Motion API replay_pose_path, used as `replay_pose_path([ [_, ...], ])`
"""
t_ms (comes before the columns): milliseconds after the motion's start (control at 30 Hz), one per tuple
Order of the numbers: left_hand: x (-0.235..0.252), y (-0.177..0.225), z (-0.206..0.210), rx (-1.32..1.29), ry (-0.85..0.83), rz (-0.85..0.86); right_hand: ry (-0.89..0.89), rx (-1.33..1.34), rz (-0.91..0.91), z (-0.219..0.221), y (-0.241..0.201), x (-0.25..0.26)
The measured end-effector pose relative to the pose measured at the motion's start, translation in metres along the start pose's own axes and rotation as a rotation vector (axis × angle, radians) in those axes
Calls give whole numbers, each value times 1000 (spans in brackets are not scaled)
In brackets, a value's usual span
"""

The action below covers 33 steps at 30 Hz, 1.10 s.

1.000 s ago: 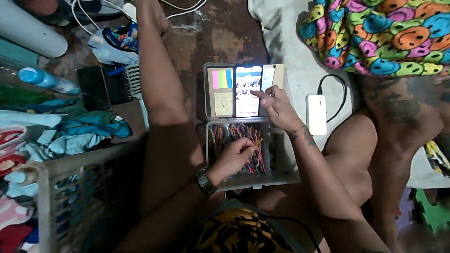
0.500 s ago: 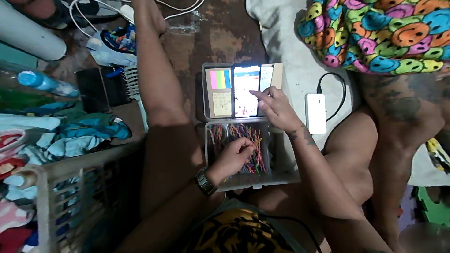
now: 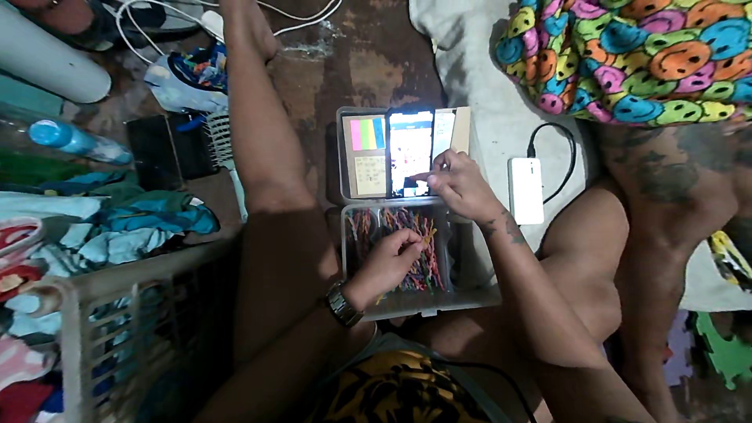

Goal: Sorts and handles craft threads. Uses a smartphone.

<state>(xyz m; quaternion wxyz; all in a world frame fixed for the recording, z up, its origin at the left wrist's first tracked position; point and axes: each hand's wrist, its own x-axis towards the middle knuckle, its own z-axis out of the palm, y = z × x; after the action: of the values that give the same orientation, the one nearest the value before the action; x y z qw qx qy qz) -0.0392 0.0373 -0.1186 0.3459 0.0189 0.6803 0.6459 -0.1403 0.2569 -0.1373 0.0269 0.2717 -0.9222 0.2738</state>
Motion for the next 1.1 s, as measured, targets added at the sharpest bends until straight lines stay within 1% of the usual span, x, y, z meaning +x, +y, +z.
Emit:
replay_pose_path([
  [133, 0, -1, 0, -11, 1, 0, -59, -56, 14, 0, -1, 0],
  [300, 0, -1, 1, -6, 0, -1, -23, -37, 49, 1, -1, 1],
  [500, 0, -2, 1, -5, -4, 6, -11, -49, 48, 1, -2, 1],
  [700, 0, -1, 0, 4, -8, 2, -39, -73, 93, -2, -7, 3],
  [867, 1, 0, 1, 3, -8, -2, -46, -23, -20, -1, 0, 2],
  [967, 1, 0, 0, 4, -17, -6, -77, -22, 42, -1, -1, 4],
  [1100, 1, 0, 0, 0, -16, 0, -43, -28, 84, 0, -2, 5],
])
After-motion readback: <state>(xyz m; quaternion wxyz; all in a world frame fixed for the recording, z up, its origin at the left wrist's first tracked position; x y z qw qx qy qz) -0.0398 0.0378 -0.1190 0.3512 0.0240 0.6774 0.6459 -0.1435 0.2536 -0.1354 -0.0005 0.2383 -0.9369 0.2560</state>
